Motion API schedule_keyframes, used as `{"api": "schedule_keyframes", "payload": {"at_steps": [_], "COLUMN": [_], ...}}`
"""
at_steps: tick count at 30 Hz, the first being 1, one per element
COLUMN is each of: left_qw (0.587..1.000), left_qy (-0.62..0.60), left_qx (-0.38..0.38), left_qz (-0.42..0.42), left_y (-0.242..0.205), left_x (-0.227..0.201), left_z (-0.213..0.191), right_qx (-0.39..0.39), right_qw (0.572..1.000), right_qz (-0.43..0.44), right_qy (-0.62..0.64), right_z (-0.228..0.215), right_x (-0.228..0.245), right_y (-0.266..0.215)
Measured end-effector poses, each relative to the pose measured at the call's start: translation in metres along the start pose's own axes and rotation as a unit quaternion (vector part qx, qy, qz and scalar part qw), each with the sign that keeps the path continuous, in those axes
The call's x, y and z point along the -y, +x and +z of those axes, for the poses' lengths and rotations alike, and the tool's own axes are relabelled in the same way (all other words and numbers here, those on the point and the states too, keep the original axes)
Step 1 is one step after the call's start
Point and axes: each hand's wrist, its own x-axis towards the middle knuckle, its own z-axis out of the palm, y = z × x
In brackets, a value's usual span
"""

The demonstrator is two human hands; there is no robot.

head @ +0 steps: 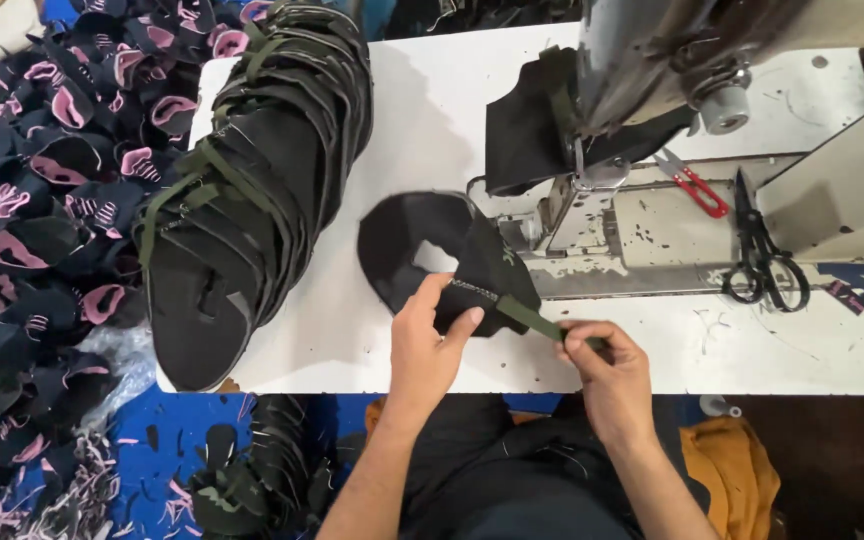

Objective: The person sews a strap onto a black sandal using a sewing machine. They guide the sandal under the needle, stitch along the strap, and then cut the thread with scissors. This process is repeated for multiple sandals.

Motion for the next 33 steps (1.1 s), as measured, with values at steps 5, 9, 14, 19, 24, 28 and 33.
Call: {"api": "schedule_keyframes", "payload": {"at_steps": [5,9,14,19,24,28,33], "left_qw": [0.998,0.999,0.99,0.961,0.933,0.918,0.937], "left_qy": [-0.024,-0.001,0.013,-0.027,0.208,0.221,0.161], "left_qx": [0.046,0.044,0.119,0.261,0.265,0.106,-0.005], "left_qz": [-0.03,-0.008,0.077,0.087,0.129,0.311,0.309], "left_y": [0.0,0.001,-0.001,0.003,0.053,0.082,0.088], "left_x": [-0.026,-0.04,-0.083,-0.13,-0.091,-0.079,-0.077], "left_z": [0.0,-0.003,-0.021,-0.026,0.018,0.036,0.043], "right_qx": [0.055,0.165,0.133,0.23,0.17,0.112,0.028], "right_qw": [0.998,0.977,0.915,0.848,0.79,0.782,0.853], "right_qz": [0.038,0.036,-0.081,-0.267,-0.161,-0.248,-0.242], "right_qy": [-0.003,-0.127,-0.373,-0.396,-0.567,-0.561,-0.462], "right_z": [-0.032,-0.044,-0.002,0.039,0.028,0.039,0.041], "right_x": [-0.014,0.004,0.116,0.21,0.171,0.158,0.157], "right_y": [-0.013,-0.016,-0.023,-0.042,0.034,0.081,0.1]}}
